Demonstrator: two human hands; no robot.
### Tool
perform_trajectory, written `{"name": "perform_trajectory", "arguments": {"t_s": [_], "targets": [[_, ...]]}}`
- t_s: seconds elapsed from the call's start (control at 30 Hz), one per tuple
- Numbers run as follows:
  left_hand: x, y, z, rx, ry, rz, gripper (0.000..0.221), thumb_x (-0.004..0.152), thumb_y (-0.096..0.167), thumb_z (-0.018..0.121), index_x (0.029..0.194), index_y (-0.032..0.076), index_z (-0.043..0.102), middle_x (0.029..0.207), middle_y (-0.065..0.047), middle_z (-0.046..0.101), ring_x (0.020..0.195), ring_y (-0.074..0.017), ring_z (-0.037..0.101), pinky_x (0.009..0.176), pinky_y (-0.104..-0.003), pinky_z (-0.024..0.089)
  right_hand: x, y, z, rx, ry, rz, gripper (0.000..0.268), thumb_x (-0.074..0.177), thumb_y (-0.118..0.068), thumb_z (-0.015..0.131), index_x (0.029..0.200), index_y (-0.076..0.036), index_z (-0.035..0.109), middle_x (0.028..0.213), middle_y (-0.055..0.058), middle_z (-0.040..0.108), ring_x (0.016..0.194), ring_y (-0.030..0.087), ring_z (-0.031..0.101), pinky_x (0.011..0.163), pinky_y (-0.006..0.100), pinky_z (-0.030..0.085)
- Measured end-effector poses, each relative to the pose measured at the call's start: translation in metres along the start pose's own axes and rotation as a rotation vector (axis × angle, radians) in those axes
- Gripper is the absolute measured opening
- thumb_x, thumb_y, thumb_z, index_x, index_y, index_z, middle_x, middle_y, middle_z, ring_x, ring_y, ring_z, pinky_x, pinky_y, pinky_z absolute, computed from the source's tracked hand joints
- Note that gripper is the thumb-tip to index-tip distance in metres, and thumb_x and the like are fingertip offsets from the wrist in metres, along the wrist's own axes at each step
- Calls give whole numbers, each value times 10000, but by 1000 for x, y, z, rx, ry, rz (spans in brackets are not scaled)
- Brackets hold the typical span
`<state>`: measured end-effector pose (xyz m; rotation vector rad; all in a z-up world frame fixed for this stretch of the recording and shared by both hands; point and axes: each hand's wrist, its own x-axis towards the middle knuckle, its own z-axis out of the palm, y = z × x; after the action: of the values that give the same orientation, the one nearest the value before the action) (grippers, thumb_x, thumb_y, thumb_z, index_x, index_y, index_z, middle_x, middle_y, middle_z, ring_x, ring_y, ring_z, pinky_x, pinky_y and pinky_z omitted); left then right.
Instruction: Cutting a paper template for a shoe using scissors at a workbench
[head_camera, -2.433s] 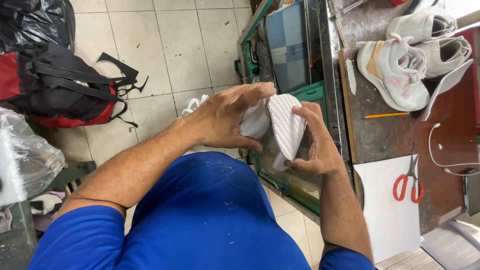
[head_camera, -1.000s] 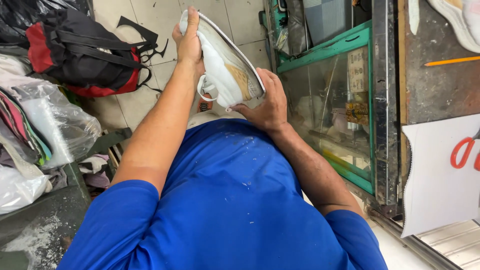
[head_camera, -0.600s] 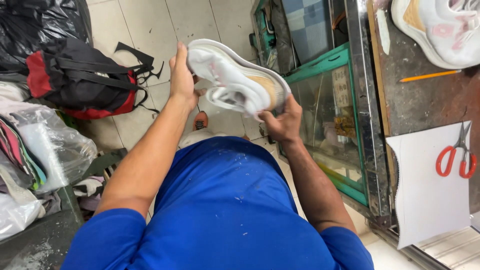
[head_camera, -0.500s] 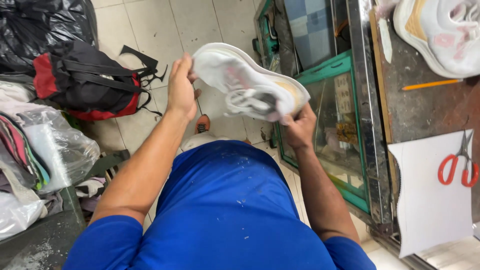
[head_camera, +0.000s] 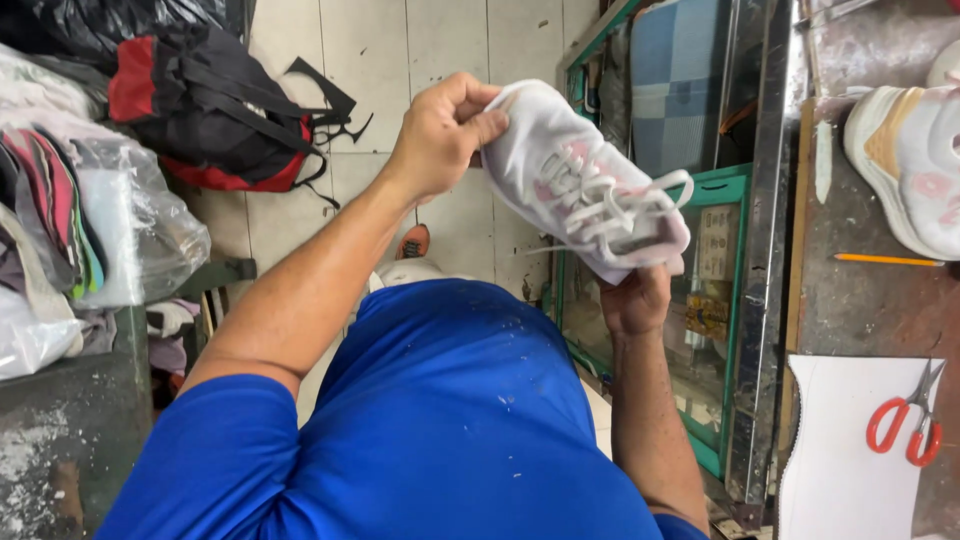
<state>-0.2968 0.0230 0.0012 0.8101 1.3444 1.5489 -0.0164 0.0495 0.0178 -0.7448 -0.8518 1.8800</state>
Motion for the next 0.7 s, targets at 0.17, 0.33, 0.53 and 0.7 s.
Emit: {"name": "perform_trajectory", "arguments": {"t_s": [0.17,0.33,0.53,0.7], "targets": [[22,-40,-7,158,93,151,152,951,179,764,1085,119,723,820,-44,772,720,-53,685,574,-237,620,17,45,-87,-2,245,74,311,916,-176,568,1131,24,669,956,265,734,855,389,771,856,720,589],[11,-28,-4,320,169,342,114,942,150,757,1035,87,738,800,-108,759,709,-168,727,542,-277,577,5,19,-24,-73,149,-48,296,892,-116,611,1152,20,650,1022,240,725,928,347,762,851,641,622],[-11,-14,8,426,250,598,214,908,195,812,1013,20,749,824,-210,735,724,-350,743,541,-368,595,2,29,-32,-83,12,-240,293,863,9,628,1135,110,589,1185,268,674,1014,379,719,806,576,641],[-15,-2,17,514,307,720,326,852,234,896,1013,6,728,906,-175,747,831,-367,746,607,-389,626,9,41,-53,-79,-117,-255,326,887,-12,640,1204,54,598,1191,235,674,1065,367,711,824,550,660]]}}
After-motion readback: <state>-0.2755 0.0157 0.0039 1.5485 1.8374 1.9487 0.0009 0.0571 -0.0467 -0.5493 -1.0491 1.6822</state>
